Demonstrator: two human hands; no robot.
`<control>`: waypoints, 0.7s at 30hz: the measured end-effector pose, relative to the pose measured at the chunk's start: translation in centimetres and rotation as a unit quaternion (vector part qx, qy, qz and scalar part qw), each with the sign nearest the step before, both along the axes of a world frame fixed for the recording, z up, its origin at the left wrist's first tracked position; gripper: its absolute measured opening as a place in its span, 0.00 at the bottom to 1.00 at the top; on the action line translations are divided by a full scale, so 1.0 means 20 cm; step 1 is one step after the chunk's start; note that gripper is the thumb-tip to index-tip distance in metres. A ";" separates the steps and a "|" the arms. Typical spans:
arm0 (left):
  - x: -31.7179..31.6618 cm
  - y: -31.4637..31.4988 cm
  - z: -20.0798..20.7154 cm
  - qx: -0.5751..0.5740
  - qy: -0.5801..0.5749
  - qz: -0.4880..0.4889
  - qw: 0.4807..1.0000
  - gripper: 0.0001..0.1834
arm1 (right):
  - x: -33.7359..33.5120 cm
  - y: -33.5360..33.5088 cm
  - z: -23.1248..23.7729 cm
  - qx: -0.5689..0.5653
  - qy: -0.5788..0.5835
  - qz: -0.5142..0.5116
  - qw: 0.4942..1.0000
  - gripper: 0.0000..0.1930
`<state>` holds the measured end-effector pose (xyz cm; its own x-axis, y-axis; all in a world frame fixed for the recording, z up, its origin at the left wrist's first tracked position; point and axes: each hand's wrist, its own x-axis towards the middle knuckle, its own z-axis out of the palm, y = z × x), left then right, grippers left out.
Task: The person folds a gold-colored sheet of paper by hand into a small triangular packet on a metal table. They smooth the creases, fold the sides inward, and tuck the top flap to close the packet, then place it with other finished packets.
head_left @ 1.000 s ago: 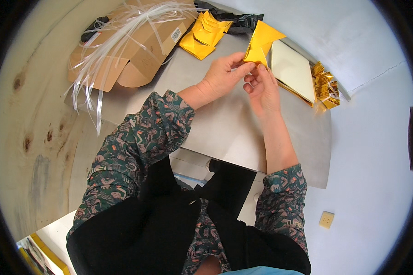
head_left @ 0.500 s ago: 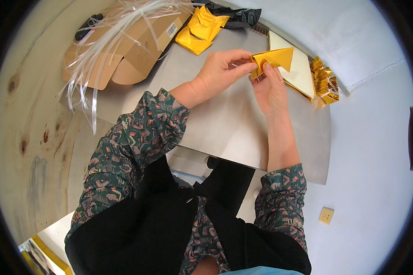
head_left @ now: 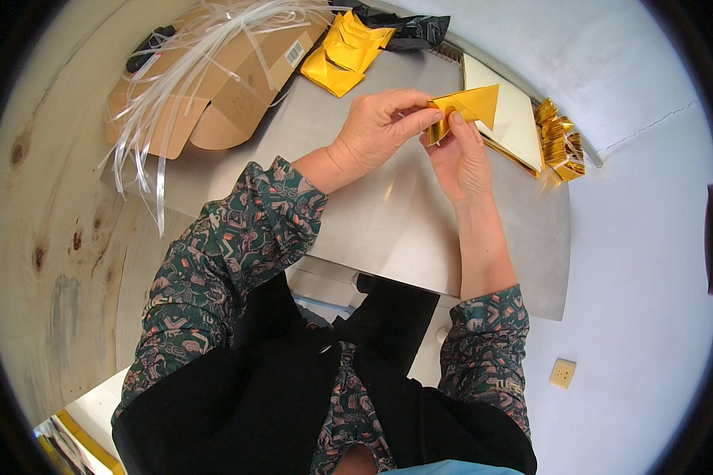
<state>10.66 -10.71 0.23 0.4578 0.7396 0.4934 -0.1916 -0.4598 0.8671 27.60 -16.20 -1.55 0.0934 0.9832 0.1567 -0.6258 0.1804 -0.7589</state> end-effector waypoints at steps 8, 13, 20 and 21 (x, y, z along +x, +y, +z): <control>-0.01 -0.01 0.02 -0.017 -0.002 -0.006 1.000 0.10 | 0.00 -0.01 0.00 0.012 -0.023 0.022 0.999 0.11; -0.01 0.00 0.02 -0.010 0.002 0.004 1.000 0.09 | -0.02 -0.02 0.01 -0.003 -0.026 0.008 1.000 0.12; -0.01 0.03 -0.02 -0.031 -0.006 0.017 0.999 0.07 | -0.02 -0.02 0.03 -0.027 -0.044 0.006 0.999 0.14; -0.01 0.05 -0.02 -0.024 -0.007 0.024 0.999 0.07 | -0.02 -0.02 0.04 -0.034 -0.069 0.014 0.997 0.13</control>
